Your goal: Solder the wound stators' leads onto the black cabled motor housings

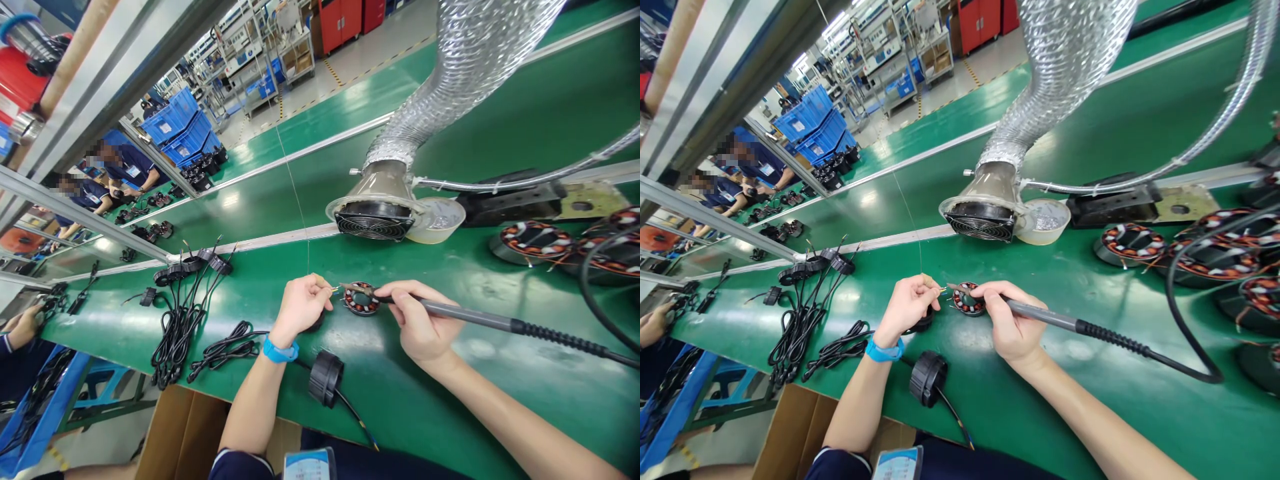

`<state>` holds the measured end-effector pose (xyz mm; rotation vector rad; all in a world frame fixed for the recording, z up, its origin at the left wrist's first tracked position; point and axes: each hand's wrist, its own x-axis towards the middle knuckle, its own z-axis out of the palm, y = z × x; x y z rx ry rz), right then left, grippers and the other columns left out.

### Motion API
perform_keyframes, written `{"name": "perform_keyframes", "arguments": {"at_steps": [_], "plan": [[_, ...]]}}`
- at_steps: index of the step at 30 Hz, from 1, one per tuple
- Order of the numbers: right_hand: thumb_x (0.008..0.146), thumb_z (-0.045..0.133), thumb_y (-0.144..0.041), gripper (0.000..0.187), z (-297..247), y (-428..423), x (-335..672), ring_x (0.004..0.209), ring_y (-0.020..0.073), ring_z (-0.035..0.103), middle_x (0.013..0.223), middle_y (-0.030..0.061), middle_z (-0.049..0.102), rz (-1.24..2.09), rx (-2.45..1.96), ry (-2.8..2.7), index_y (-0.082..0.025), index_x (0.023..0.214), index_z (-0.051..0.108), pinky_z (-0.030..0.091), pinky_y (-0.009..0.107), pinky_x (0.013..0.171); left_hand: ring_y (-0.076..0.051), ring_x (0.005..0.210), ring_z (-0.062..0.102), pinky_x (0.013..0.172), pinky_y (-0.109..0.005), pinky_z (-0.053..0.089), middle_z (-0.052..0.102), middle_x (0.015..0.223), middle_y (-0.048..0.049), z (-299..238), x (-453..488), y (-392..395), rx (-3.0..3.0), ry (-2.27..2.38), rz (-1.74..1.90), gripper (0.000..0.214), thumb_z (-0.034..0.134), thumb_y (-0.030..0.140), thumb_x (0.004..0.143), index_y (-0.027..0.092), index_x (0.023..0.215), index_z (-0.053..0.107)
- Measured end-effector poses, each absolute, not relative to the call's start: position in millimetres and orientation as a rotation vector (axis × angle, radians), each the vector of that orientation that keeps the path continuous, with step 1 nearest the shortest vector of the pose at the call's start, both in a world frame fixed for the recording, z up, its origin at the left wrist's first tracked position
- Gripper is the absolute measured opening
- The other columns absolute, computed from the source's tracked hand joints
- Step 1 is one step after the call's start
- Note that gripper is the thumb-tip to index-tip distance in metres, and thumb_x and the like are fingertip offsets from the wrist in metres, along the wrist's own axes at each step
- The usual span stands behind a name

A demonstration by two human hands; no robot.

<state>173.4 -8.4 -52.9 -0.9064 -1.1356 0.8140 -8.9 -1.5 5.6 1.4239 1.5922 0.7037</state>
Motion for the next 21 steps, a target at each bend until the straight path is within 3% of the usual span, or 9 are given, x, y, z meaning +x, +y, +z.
{"name": "perform_keyframes", "arguments": {"at_steps": [11,16,21], "plan": [[0.096,0.057,-0.032,0.021,-41.5,-12.8,165.3,0.039,0.0125,0.044,0.049,-0.0042,0.051,0.808,-0.909,-1.087,-0.022,0.086,0.072,0.036,0.028,0.040,-0.008,0.046,0.046,0.051,-0.020,0.036,0.067,0.061,0.0000,4.9,-8.8,-0.2,1.414,1.598,0.700,0.014,0.060,0.029,0.085,0.016,0.083,0.064],[0.099,0.054,-0.032,0.019,-36.2,-10.2,159.9,0.058,0.0155,0.061,0.070,0.0005,0.064,0.682,-1.015,-1.246,-0.022,0.104,0.069,0.052,0.032,0.061,-0.009,0.049,0.050,0.054,-0.020,0.038,0.067,0.061,-0.0002,5.9,-8.1,0.6,1.428,1.614,0.681,0.015,0.058,0.028,0.086,0.016,0.083,0.065],[0.094,0.060,-0.022,0.026,-41.9,-0.6,154.2,0.087,0.0210,0.067,0.095,0.0064,0.067,0.495,-0.956,-1.465,-0.025,0.120,0.063,0.056,0.038,0.083,-0.009,0.054,0.053,0.058,-0.020,0.041,0.067,0.063,-0.0011,8.6,-8.4,-0.3,1.452,1.554,0.690,0.014,0.059,0.028,0.087,0.015,0.085,0.065]]}}
